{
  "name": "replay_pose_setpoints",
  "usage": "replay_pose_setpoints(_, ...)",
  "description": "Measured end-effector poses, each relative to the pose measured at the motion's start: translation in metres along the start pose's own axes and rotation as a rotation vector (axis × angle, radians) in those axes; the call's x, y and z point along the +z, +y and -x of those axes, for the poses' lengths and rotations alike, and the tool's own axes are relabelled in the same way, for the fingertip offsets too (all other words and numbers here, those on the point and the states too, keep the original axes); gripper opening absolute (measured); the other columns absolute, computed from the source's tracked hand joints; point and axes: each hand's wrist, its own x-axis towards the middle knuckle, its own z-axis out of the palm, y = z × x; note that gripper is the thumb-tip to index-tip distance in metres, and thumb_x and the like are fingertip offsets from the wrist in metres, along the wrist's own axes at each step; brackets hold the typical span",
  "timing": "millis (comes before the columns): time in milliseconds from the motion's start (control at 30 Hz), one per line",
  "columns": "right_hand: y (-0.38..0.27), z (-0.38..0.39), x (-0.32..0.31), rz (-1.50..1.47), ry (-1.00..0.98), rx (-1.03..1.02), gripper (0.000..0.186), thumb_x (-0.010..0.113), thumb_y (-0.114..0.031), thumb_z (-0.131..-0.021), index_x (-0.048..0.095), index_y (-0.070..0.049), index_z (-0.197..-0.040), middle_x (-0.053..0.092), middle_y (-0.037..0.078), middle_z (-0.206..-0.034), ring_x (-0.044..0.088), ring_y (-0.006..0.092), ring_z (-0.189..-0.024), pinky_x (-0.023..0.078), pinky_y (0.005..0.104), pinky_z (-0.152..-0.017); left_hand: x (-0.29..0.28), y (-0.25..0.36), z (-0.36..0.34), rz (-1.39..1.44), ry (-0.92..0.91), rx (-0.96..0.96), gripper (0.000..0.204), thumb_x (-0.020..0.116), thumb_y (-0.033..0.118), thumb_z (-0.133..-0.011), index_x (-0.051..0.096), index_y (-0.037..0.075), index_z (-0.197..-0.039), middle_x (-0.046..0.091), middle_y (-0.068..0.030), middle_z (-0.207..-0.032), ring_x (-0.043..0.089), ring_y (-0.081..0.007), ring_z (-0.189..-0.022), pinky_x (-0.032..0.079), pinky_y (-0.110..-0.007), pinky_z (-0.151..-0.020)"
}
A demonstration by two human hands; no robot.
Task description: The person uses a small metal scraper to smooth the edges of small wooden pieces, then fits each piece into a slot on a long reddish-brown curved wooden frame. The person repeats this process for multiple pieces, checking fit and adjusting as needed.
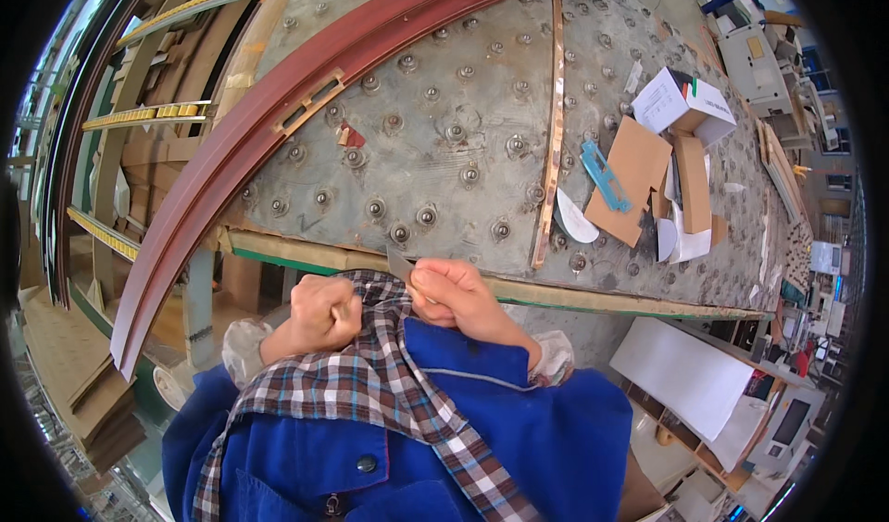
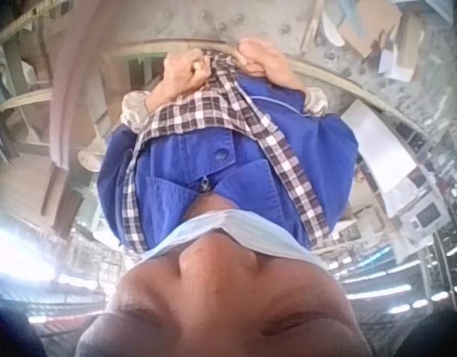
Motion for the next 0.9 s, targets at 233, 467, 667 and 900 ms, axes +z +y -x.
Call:
replay_pose_setpoints(233, -0.016, -0.002, 0.012, 0.113, -0.045, 0.033, 0.028, 0.041, -0.024, -0.095, 0.056, -0.004, -0.083, 0.039, -0.007, -0.058, 0.029, 0.0015, -0.048, 0.020, 0.0174, -0.043, -0.001, 0.005, -0.004, 0.073, -0.004, -0.206, 0.015, 0.064, 0.006, -0.073, 0.050, 0.000, -0.074, 0.049, -0.0105, -0.054, 0.048, -0.0250, -0.043, 0.037, -0.031, -0.040)
replay_pose_setpoints(467, 0.032, -0.034, -0.018, 0.372, 0.341, -0.043, 0.041, 0.037, -0.030, -0.094, 0.061, 0.001, -0.102, 0.054, -0.002, -0.074, 0.035, 0.0026, -0.054, 0.029, 0.0176, -0.048, 0.002, -0.038, 0.043, 0.190, -0.050, -0.697, 0.026, 0.039, 0.020, -0.095, 0.053, -0.002, -0.095, 0.044, -0.0046, -0.064, 0.040, -0.0126, -0.058, 0.036, -0.027, -0.055)
replay_pose_setpoints(667, 0.073, -0.068, -0.029, 0.481, 0.294, -0.065, 0.020, 0.054, -0.015, -0.088, 0.060, 0.000, -0.100, 0.060, 0.000, -0.084, 0.050, 0.0048, -0.067, 0.042, 0.0198, -0.060, 0.019, -0.095, 0.096, 0.385, -0.056, -1.007, 0.032, 0.038, 0.027, -0.097, 0.053, -0.002, -0.098, 0.043, 0.0010, -0.062, 0.039, -0.0071, -0.052, 0.034, -0.023, -0.048)
replay_pose_setpoints(900, 0.092, -0.102, -0.024, 1.012, 0.340, -0.350, 0.015, 0.061, -0.010, -0.082, 0.060, -0.001, -0.094, 0.060, 0.008, -0.080, 0.058, 0.0177, -0.066, 0.046, 0.0290, -0.059, 0.032, -0.110, 0.096, 0.169, 0.025, -1.053, 0.041, 0.042, 0.035, -0.094, 0.058, -0.002, -0.082, 0.053, -0.0058, -0.059, 0.051, -0.0130, -0.054, 0.040, -0.029, -0.051)
